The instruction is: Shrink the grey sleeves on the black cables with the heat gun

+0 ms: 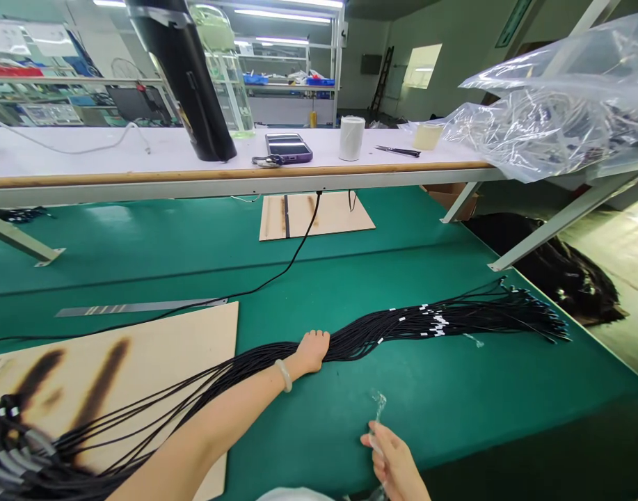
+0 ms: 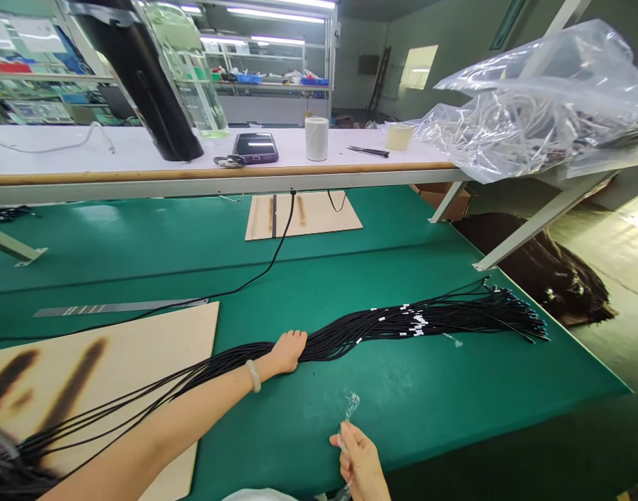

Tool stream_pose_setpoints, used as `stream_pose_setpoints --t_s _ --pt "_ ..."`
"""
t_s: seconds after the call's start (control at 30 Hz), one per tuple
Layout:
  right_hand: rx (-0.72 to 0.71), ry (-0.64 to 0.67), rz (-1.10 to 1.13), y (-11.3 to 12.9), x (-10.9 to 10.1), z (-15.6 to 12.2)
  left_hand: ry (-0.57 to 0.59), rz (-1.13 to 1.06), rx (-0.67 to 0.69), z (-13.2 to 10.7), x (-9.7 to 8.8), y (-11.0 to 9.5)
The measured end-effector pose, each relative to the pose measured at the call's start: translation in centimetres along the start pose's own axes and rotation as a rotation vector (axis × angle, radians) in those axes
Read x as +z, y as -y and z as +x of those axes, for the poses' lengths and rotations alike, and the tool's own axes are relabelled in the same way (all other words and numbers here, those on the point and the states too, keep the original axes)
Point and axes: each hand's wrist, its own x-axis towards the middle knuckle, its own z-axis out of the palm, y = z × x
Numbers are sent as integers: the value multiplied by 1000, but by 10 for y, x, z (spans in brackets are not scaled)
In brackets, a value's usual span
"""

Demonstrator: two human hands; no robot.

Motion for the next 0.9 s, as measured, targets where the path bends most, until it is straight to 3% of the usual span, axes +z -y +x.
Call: stream_pose_setpoints --t_s 0.13,0.3,0.43,0.57,0.67,0.77,0.83,0.9 --pt "-25 29 -50 -8 18 13 20 -41 -2 2 1 -2" --pt "6 61 -148 -11 47 33 90 -166 17 5 -24 10" --pt "96 101 -250 -2 92 67 165 -304 102 0 -48 15" --pt "75 187 -303 10 139 102 251 -485 140 -11 -52 14" --pt "-68 245 -297 17 155 114 203 -806 17 -13 -47 16" --pt "-250 329 -279 23 153 112 229 -1051 -263 -5 -44 20" --pt "-355 381 -280 27 149 109 291 -1068 -360 2 -42 21" --pt "-426 406 -292 31 146 107 268 -1014 -344 8 -41 19"
